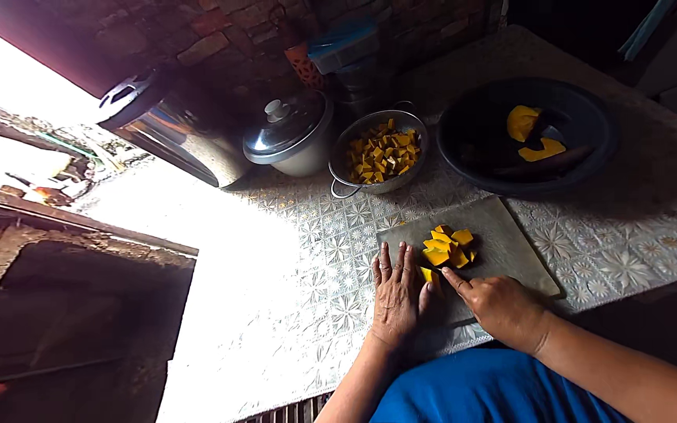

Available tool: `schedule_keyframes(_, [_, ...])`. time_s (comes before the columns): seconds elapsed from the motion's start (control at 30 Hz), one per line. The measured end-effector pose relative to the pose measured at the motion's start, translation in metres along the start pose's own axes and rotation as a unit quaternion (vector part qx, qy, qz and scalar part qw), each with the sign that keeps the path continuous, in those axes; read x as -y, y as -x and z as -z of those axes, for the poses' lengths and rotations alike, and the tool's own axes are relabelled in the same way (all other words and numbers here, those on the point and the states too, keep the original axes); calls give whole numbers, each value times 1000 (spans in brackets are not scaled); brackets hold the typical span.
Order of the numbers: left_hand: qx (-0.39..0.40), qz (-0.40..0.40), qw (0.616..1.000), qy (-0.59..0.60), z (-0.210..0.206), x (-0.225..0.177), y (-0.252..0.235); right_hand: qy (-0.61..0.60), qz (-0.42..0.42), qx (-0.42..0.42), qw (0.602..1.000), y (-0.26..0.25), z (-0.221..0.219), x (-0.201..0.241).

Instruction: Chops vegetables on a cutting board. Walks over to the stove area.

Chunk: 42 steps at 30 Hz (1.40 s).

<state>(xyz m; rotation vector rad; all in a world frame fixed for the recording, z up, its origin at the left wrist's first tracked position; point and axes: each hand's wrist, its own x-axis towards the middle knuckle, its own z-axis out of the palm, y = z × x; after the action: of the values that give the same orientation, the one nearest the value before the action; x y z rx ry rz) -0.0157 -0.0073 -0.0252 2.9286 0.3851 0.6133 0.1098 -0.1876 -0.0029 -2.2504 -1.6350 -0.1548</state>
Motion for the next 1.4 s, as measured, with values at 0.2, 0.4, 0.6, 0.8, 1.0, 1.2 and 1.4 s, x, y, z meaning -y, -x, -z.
schedule_keyframes(0.2, [-132, 10, 990, 50, 7, -2, 11, -79, -7, -114, 990, 9, -1, -8])
schedule_keyframes(0.4, [-188, 12, 978, 90, 21, -3, 19, -50, 107, -146, 982, 17, 24, -11])
schedule_keyframes(0.6, [-119, -34, 991, 58, 19, -7, 21, -13, 141, -127, 982, 16, 23, -17])
schedule_keyframes(0.8, [-99, -49, 993, 35, 14, -3, 20, -13, 126, -121, 985, 17, 14, -19])
schedule_keyframes(1.0, [-116, -53, 991, 32, 12, -2, 18, -31, 125, -89, 988, 13, 15, -22])
schedule_keyframes(1.2, [-95, -40, 995, 9, 6, -1, 17, -34, 123, -55, 990, 9, 11, -23])
schedule_keyframes(1.4, [-34, -4, 999, -20, 1, -1, 15, -29, 68, -14, 997, 4, 2, -19])
